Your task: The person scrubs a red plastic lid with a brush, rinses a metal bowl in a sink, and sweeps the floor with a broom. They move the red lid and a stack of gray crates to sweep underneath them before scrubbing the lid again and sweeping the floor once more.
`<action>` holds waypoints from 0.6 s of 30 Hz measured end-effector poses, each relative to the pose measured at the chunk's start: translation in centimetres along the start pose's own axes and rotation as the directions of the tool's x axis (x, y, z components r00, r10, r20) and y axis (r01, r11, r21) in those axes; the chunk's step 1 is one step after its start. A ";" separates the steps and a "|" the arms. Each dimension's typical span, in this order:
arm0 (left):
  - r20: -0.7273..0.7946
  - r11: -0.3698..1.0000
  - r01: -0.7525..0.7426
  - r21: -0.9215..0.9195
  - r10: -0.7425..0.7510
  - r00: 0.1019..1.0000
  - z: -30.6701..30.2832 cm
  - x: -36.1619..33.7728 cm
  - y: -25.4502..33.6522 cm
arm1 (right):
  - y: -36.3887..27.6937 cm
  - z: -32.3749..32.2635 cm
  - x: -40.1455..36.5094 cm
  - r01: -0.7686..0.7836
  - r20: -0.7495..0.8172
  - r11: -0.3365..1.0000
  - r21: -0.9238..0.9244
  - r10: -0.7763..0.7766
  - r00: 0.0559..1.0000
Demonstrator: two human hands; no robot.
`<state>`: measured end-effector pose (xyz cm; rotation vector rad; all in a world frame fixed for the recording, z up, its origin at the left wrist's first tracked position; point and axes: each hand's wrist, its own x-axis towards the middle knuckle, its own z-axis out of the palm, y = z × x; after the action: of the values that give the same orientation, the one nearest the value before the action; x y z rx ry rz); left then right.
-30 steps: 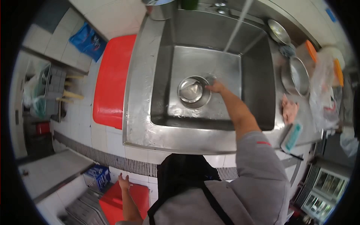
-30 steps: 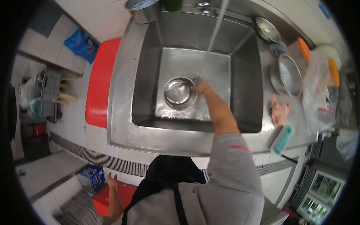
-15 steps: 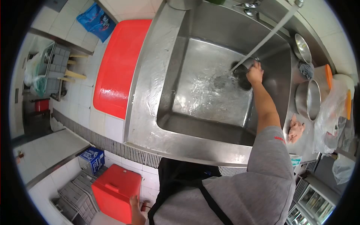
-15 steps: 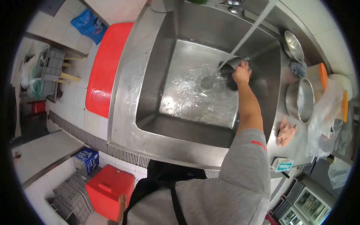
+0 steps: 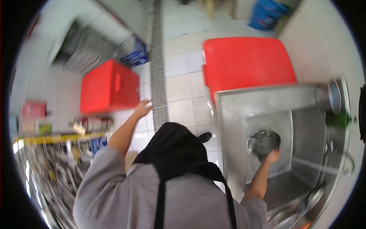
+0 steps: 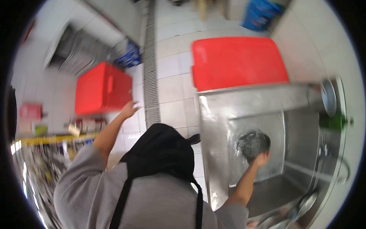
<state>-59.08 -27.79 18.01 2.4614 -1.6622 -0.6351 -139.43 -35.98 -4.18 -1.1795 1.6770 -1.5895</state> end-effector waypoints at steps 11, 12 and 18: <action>0.151 0.216 0.117 -0.969 0.148 0.977 -3.7 3.3 24.5 | -28.5 4.5 3.4 -0.678 0.023 0.602 0.423 0.740 0.672; 0.149 0.193 0.116 -0.974 0.171 0.974 -4.2 3.7 25.5 | -32.0 4.5 3.7 -0.659 0.025 0.620 0.427 0.720 0.693; 0.163 0.026 0.160 -0.987 0.188 0.969 -9.5 4.0 28.9 | -49.4 11.7 3.1 -0.338 -0.194 0.889 0.308 0.406 0.893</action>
<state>-78.96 -44.27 34.57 1.1983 -0.6057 -1.4987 -119.73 -40.61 42.55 -0.4914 1.6540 -1.6954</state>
